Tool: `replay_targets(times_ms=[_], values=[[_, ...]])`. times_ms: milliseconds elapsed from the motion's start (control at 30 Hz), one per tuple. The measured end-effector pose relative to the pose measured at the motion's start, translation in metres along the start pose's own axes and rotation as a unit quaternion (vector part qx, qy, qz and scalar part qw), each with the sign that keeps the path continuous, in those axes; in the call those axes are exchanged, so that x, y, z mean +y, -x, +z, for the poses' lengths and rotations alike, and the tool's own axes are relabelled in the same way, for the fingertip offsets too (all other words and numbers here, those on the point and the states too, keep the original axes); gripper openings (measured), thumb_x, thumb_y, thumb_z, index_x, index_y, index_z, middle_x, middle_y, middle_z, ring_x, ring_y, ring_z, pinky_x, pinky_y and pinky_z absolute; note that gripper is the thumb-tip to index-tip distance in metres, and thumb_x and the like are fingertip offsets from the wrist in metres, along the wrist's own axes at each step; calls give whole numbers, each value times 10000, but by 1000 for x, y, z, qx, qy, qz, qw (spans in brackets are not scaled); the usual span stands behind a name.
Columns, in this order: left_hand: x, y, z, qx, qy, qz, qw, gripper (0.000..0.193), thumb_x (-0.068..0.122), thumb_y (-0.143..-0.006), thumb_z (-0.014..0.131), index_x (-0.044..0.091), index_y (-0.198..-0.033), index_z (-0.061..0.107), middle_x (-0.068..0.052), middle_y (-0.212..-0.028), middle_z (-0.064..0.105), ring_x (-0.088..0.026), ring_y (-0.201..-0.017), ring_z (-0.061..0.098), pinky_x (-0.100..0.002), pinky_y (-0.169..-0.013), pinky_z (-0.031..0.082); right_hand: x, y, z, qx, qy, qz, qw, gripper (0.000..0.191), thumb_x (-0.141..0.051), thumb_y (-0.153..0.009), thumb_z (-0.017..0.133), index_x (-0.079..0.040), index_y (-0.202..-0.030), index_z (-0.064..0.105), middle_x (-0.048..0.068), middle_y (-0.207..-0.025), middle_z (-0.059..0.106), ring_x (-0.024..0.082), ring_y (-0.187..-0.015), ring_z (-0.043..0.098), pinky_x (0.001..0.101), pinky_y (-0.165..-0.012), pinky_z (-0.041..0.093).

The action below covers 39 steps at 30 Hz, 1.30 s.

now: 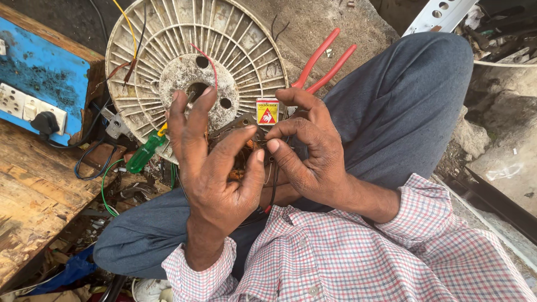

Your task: The person sits on the ground repairing a fan motor, working on the copper windings of the motor stator. They pull and position wires, twist wire ends by hand, and hold the motor while manipulating its components, with a screwdriver resting in the fan hub and pliers lying nearby.

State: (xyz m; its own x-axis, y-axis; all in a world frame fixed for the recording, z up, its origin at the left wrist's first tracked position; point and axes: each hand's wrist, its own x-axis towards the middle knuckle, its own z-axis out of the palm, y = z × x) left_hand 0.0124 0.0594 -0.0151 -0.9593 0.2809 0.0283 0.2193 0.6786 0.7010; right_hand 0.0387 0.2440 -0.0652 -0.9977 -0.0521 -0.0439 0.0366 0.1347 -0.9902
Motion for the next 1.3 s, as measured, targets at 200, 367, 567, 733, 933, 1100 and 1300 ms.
replay_targets(times_ms=[200, 367, 567, 733, 933, 1100, 1300], values=[[-2, 2, 7, -8, -31, 35, 999, 113, 161, -974, 796, 106, -1037, 720, -170, -1600, 439, -448, -1557, 173, -632, -1306, 195, 0, 2, 0, -15, -1, -11, 1000, 111, -127, -1017, 720, -42, -1088, 717, 175, -1516, 479, 264, -1398, 518, 410, -1176, 482], [-3, -4, 8, 12, -24, 15, 1000, 74, 162, -1026, 765, 116, -1041, 708, -144, -1591, 453, -405, -1590, 179, -612, -1308, 166, 3, 6, 0, -23, 2, 8, 1000, 105, -123, -1032, 692, -33, -1084, 698, 177, -1524, 475, 265, -1393, 518, 411, -1164, 471], [6, -17, 2, -51, -86, -38, 994, 212, 179, -945, 784, 54, -1110, 741, -176, -1533, 507, -452, -1563, 221, -700, -1285, 45, 11, 11, 1, 1, -10, 5, 1000, 102, -106, -1017, 695, -47, -1100, 708, 169, -1507, 478, 267, -1384, 511, 429, -1161, 476], [7, -25, 9, -68, -84, -46, 993, 88, 178, -921, 787, 112, -965, 750, -157, -1473, 548, -448, -1546, 243, -699, -1244, -19, 15, 12, 1, 0, -43, 14, 999, 102, -123, -1022, 700, -55, -1098, 699, 173, -1512, 468, 270, -1401, 534, 445, -1197, 498], [6, -15, -1, -66, -69, -52, 994, 69, 145, -921, 774, 118, -978, 746, -140, -1506, 556, -432, -1584, 249, -696, -1300, 73, 13, 11, 0, -1, -41, 24, 999, 111, -129, -1028, 698, -49, -1105, 700, 163, -1506, 484, 244, -1357, 560, 407, -1159, 513], [2, -10, -5, -76, -61, -7, 995, 71, 152, -913, 799, 120, -952, 748, -148, -1526, 530, -450, -1580, 230, -705, -1302, 140, 8, 8, -2, -2, -59, 68, 996, 112, -136, -1037, 697, -39, -1093, 688, 148, -1485, 508, 171, -1243, 588, 354, -1107, 526], [0, -5, 3, -43, -55, 18, 997, 48, 162, -926, 801, 149, -959, 768, -131, -1553, 522, -444, -1585, 219, -698, -1317, 115, 1, 6, -5, -13, -145, 118, 982, 120, -123, -1038, 676, -18, -1096, 684, 147, -1497, 503, 126, -1203, 591, 338, -1103, 516]])
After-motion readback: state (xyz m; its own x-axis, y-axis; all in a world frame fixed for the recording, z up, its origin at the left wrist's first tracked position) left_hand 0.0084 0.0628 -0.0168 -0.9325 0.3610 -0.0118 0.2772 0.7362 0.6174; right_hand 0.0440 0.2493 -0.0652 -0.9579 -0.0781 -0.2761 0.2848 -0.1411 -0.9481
